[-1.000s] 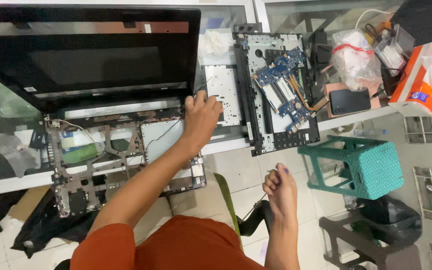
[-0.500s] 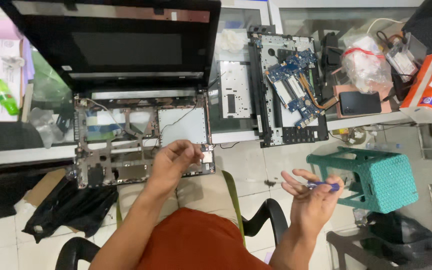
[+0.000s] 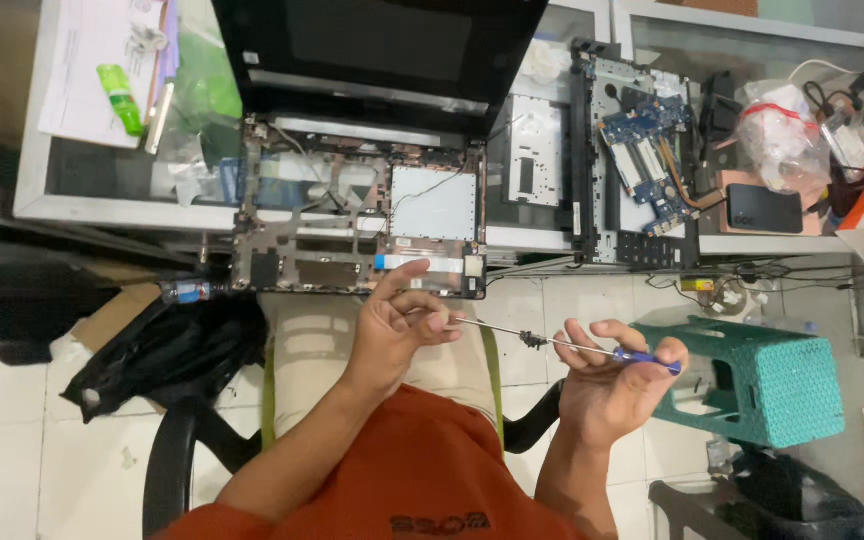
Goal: The person connects a ribbon cable to the motherboard and then attaches the laptop screen assembly. They use a screwdriver to secure the screen with screws along the top and sides of the chassis.
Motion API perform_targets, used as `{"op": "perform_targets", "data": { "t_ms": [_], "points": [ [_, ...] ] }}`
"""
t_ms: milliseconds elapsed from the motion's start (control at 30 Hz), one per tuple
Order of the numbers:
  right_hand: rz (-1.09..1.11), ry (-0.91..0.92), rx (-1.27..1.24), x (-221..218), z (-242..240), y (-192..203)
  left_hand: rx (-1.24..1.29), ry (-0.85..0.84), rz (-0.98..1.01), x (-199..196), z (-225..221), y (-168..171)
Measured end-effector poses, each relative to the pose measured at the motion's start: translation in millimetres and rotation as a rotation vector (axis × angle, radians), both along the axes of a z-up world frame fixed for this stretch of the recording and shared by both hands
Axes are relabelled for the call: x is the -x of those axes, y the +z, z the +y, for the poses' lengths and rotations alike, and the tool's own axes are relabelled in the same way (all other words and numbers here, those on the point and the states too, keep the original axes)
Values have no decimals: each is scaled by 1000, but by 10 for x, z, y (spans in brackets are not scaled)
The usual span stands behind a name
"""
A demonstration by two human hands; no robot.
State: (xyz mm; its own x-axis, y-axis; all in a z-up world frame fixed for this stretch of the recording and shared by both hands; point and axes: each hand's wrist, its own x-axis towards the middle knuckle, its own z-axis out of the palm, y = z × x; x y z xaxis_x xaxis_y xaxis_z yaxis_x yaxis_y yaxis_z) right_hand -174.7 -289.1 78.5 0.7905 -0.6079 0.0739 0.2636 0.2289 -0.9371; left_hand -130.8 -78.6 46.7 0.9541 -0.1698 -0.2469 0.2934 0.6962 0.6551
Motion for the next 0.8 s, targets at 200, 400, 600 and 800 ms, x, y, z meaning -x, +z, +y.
{"op": "perform_targets", "data": {
  "t_ms": [200, 400, 600, 800],
  "points": [
    [-153, 119, -126, 120, 20, -52, 5, 82, -172, 185, 174, 240],
    [-252, 205, -148, 150, 106, 27, -92, 181, -449, 374, 239, 203],
    [-302, 277, -253, 175, 82, 30, -135, 236, -666, 460, 259, 306],
    [-175, 193, -208, 167, 87, 42, -176, 211, -717, 486, 290, 403]
  ]
}}
